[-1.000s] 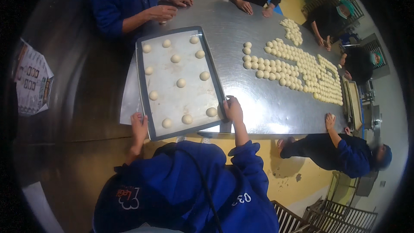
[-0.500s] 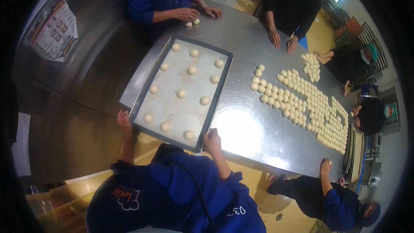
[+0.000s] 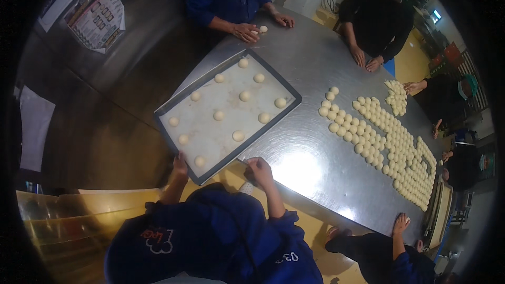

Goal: The person rounds dough balls by hand on a stainless steel table, places them onto a metal tray, and then slides the tray into a mobile storage rack.

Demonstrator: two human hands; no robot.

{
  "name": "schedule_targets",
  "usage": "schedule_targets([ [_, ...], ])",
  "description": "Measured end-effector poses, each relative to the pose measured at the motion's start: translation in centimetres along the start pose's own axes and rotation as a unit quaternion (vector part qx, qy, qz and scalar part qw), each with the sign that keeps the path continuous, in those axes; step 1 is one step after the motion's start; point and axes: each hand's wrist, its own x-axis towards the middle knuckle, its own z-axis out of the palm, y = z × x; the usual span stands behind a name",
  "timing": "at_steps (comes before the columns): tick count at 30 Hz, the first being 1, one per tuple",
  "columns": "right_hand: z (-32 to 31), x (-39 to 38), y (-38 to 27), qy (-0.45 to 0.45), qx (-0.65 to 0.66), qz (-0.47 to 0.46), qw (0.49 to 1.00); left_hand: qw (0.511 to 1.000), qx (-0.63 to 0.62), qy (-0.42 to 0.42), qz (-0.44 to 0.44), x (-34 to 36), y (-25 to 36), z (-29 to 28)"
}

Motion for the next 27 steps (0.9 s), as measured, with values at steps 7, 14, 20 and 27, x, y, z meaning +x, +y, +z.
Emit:
schedule_targets([
  [7,0.9,0.1,-1.0,0.204,-0.171,-0.181,0.947,0.997,0.045,-0.031,0.054,2.8,0.2,-8.7],
  [14,10.2,-1.2,-5.7,-0.004,-0.388,-0.315,0.867,0.994,0.058,-0.084,0.031,3.4,-0.5,-14.9],
  [20,15.5,-0.5,-2.1,-0.017,-0.525,-0.218,0.822,0.984,-0.061,-0.164,0.027,4.5,-1.3,-14.4],
  [27,18.3,-1.4,-3.2,0.017,-0.529,-0.160,0.833,0.937,-0.218,-0.253,-0.105,2.0,0.7,-14.2],
])
